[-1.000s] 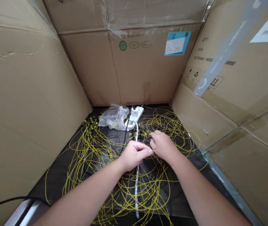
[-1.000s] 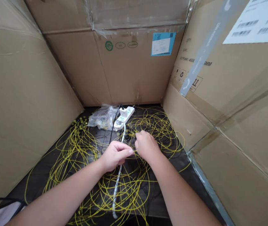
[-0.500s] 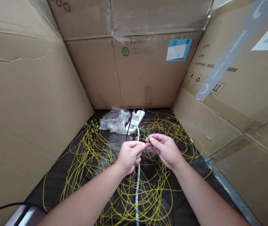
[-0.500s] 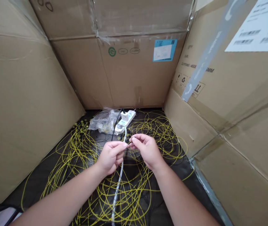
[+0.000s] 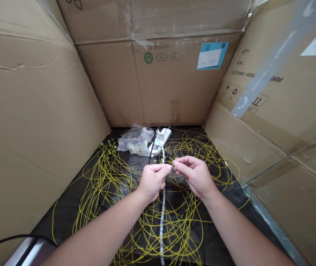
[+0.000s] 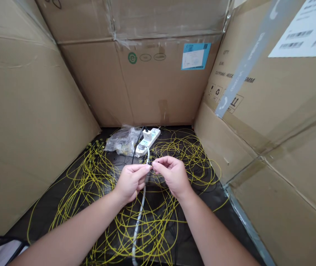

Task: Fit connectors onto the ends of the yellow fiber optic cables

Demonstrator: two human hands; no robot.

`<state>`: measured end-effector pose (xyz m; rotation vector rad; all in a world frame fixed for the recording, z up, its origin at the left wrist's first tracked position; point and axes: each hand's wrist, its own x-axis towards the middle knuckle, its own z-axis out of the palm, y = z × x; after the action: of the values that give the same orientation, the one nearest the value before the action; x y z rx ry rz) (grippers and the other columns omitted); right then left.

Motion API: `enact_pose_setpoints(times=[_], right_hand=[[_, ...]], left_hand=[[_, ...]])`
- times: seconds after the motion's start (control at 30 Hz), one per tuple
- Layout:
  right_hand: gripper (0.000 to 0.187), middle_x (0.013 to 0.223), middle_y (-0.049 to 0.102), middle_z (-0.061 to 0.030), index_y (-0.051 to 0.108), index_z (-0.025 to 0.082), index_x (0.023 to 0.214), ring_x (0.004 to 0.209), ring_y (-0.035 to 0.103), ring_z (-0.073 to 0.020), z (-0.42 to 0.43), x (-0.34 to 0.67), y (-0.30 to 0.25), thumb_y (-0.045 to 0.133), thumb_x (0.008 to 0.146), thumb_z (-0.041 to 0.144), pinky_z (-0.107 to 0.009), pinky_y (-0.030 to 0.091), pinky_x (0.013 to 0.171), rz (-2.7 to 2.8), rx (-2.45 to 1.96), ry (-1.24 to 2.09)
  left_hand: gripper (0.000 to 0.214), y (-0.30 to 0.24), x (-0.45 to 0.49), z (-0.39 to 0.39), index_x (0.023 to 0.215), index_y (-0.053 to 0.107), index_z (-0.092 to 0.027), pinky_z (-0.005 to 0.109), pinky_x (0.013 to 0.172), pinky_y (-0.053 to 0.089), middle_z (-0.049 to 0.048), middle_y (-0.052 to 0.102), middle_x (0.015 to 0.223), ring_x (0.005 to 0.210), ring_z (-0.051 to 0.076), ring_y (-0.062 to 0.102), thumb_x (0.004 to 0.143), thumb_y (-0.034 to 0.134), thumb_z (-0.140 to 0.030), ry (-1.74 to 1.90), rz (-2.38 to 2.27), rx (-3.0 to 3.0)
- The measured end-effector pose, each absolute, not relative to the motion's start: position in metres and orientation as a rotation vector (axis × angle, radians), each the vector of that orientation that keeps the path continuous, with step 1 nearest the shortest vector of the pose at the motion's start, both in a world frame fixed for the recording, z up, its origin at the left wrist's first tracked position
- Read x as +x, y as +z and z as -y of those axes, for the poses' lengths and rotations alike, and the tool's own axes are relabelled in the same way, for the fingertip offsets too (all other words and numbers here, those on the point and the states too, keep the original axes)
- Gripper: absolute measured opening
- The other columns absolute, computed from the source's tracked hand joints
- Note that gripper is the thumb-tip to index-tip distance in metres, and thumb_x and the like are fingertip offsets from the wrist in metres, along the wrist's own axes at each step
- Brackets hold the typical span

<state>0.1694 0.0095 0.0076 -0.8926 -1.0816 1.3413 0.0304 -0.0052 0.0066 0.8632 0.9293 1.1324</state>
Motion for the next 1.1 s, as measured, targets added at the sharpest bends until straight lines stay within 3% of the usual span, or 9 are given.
enact_pose_setpoints(times=[0.27,0.53,0.93,1.1], right_hand=[[0.013,0.062,0.064,-0.0012,0.068,0.016,0.072,0.055,0.055,-0.0085,-0.0114,0.1667,0.0023,0.075,0.065,0.024,-0.023,0.044,0.056,1.072,-0.926,1.31],[0.014,0.066,0.066,-0.0009,0.069,0.016,0.069,0.055,0.052,-0.0074,-0.0105,0.1643,0.0039,0.078,0.059,0.021,-0.022,0.043,0.057,0.957,-0.901,1.35],[0.015,0.062,0.064,-0.0006,0.07,0.016,0.069,0.053,0.049,-0.0079,-0.0099,0.1633,0.0028,0.078,0.057,0.022,-0.023,0.039,0.053,0.957,-0.945,1.347],[0.017,0.065,0.065,-0.0019,0.07,0.016,0.07,0.054,0.051,-0.009,-0.0114,0.1627,0.0006,0.078,0.057,0.023,-0.025,0.042,0.054,0.958,-0.925,1.327]], left_hand=[[0.024,0.0057,0.03,0.0056,0.069,0.065,-0.01,0.017,0.035,0.011,-0.0098,0.023,0.042,0.037,0.001,0.016,0.071,0.067,-0.033,1.091,-0.911,0.912],[0.035,0.0072,0.0286,0.0056,0.051,0.053,-0.012,0.018,0.033,0.019,-0.0032,0.044,0.043,0.034,0.003,0.031,0.073,0.064,-0.037,1.03,-0.915,0.955],[0.028,0.0072,0.0286,0.0053,0.058,0.055,-0.012,0.018,0.035,0.01,-0.0069,0.035,0.045,0.035,0.0,0.02,0.07,0.067,-0.034,1.023,-0.886,0.872],[0.024,0.0073,0.0296,0.0057,0.072,0.063,-0.013,0.017,0.035,0.011,-0.0076,0.036,0.045,0.035,0.001,0.022,0.069,0.068,-0.036,1.035,-0.918,0.871]])
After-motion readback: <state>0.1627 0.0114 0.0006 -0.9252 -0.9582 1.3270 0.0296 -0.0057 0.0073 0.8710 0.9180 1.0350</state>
